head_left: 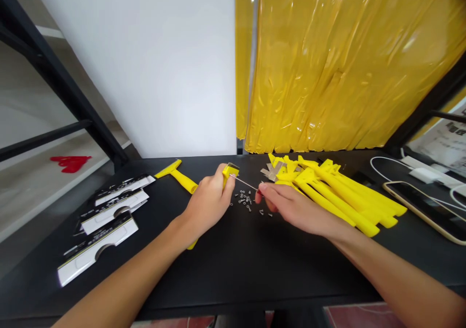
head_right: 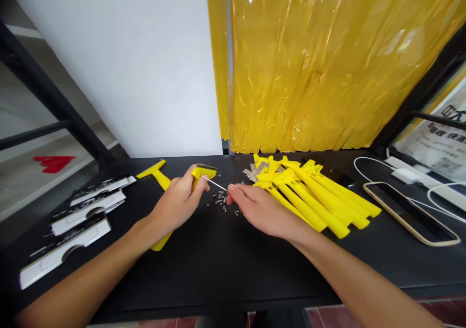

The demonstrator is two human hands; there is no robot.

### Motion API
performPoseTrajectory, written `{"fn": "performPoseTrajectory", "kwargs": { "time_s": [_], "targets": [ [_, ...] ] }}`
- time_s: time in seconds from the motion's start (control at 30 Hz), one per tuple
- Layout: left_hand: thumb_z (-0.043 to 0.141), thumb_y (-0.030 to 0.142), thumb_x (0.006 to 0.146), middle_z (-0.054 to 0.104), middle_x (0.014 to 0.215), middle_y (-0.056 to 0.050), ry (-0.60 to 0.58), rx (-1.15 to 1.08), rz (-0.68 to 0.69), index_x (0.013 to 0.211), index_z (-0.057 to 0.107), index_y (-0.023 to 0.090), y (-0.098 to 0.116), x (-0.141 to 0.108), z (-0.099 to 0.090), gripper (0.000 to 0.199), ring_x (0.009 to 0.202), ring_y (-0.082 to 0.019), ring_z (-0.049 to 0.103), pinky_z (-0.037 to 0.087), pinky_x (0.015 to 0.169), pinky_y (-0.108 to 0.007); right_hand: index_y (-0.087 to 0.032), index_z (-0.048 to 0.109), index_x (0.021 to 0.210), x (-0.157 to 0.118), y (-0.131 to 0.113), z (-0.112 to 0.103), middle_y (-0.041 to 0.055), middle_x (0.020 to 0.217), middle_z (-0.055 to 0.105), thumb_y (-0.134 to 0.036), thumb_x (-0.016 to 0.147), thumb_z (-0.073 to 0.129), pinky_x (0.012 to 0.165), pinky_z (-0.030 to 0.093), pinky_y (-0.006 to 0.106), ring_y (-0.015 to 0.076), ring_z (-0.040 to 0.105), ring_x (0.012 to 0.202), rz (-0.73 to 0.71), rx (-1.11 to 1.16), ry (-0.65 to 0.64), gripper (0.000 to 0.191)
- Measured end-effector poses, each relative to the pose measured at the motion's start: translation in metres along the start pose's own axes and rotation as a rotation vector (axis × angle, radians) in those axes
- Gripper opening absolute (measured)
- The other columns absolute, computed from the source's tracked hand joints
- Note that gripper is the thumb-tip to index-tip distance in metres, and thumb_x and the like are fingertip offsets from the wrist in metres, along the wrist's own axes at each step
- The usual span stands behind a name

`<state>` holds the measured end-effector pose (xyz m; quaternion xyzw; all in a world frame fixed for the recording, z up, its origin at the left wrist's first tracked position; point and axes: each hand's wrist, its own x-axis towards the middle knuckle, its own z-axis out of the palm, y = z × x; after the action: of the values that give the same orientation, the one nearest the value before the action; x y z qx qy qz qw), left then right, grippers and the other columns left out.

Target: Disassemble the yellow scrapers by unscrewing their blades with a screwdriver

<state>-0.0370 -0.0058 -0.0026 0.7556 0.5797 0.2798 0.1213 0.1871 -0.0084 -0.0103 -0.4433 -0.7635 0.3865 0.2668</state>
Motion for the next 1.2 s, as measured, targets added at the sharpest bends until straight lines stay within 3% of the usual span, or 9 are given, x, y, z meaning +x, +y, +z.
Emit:
{"fn": "performPoseTrajectory", "kwargs": {
  "time_s": [0.1,0.23,0.37,0.5,0.63,0.8,0.93,1.07,1.2],
  "targets": [
    [0.034,0.041,0.104,0.066,0.078,-0.004,0.024,0.025,-0.010,0.107,0.058,0.022,-0.001,0.000,0.001,0.031,0.074,-0.024,0.062,0.042,0.068,-0.034,-0.021,0.060,0.091,-0.002,-0.003,-0.001,-0.0023,0.076,0.055,-0.043,0.105,0.037,0.052,0.037,0.022,0.0086,0.045,0.059,0.036,0.101,-0.152,0.035],
    [0.035,0.038,0.104,0.064,0.072,-0.002,0.013,0.011,0.005,0.106,0.058,0.021,0.001,0.001,0.001,0.028,0.068,-0.022,0.062,0.042,0.065,-0.033,-0.022,0.049,0.089,0.001,0.000,0.003,-0.0017,0.080,0.060,-0.041,0.099,0.052,0.042,0.038,0.020,0.0088,0.049,0.055,0.059,0.217,-0.215,0.022],
    [0.036,0.038,0.104,0.066,0.072,-0.002,0.021,0.002,0.021,0.106,0.058,0.022,0.002,0.000,0.001,0.027,0.066,-0.021,0.062,0.043,0.064,-0.032,-0.025,0.041,0.087,0.004,0.004,0.007,-0.0051,0.074,0.058,-0.043,0.093,0.060,0.038,0.034,0.019,0.0087,0.048,0.049,0.067,0.281,-0.145,0.027],
    [0.036,0.038,0.104,0.069,0.079,-0.003,0.037,-0.002,0.042,0.110,0.057,0.023,0.003,-0.001,0.001,0.027,0.072,-0.022,0.066,0.045,0.067,-0.033,-0.022,0.048,0.084,0.003,0.006,0.008,-0.0055,0.067,0.047,-0.053,0.097,0.052,0.047,0.033,0.020,0.0081,0.042,0.055,0.046,0.181,-0.001,0.035],
    [0.033,0.039,0.104,0.070,0.078,-0.005,0.028,-0.003,0.042,0.111,0.057,0.021,0.001,-0.001,0.001,0.030,0.070,-0.023,0.065,0.044,0.065,-0.033,-0.020,0.062,0.097,0.005,0.008,0.007,-0.0027,0.073,0.048,-0.056,0.103,0.032,0.049,0.036,0.024,0.0090,0.044,0.054,0.142,0.229,-0.083,0.046],
    [0.034,0.038,0.102,0.070,0.080,-0.006,0.025,0.012,0.051,0.112,0.057,0.020,0.000,-0.001,0.001,0.030,0.072,-0.023,0.067,0.047,0.068,-0.033,-0.019,0.056,0.090,0.008,0.009,0.008,-0.0016,0.074,0.056,-0.049,0.097,0.053,0.055,0.045,0.025,0.0112,0.055,0.062,0.036,0.214,-0.118,0.031],
    [0.035,0.038,0.102,0.069,0.078,-0.005,0.023,-0.017,0.064,0.111,0.056,0.021,0.000,-0.001,0.002,0.028,0.071,-0.023,0.066,0.046,0.068,-0.033,-0.023,0.044,0.087,0.007,0.004,0.010,-0.0042,0.072,0.058,-0.050,0.094,0.059,0.042,0.033,0.021,0.0081,0.045,0.049,0.077,0.270,-0.077,0.031],
    [0.033,0.040,0.104,0.066,0.077,-0.004,0.026,-0.044,0.046,0.108,0.053,0.022,0.001,-0.001,0.001,0.027,0.070,-0.023,0.064,0.044,0.066,-0.034,-0.020,0.059,0.089,0.004,0.000,0.008,-0.0037,0.068,0.048,-0.051,0.099,0.048,0.048,0.031,0.022,0.0091,0.042,0.056,0.084,0.223,0.019,0.034],
    [0.034,0.035,0.103,0.065,0.096,-0.008,0.132,-0.051,0.074,0.101,0.051,0.023,0.005,-0.003,-0.001,0.021,0.089,-0.024,0.063,0.044,0.078,-0.036,-0.019,0.067,0.097,0.005,0.002,0.004,0.0003,0.079,0.053,-0.051,0.102,0.042,0.058,0.040,0.024,0.0112,0.048,0.067,0.069,0.242,-0.032,0.041]
  ]
}}
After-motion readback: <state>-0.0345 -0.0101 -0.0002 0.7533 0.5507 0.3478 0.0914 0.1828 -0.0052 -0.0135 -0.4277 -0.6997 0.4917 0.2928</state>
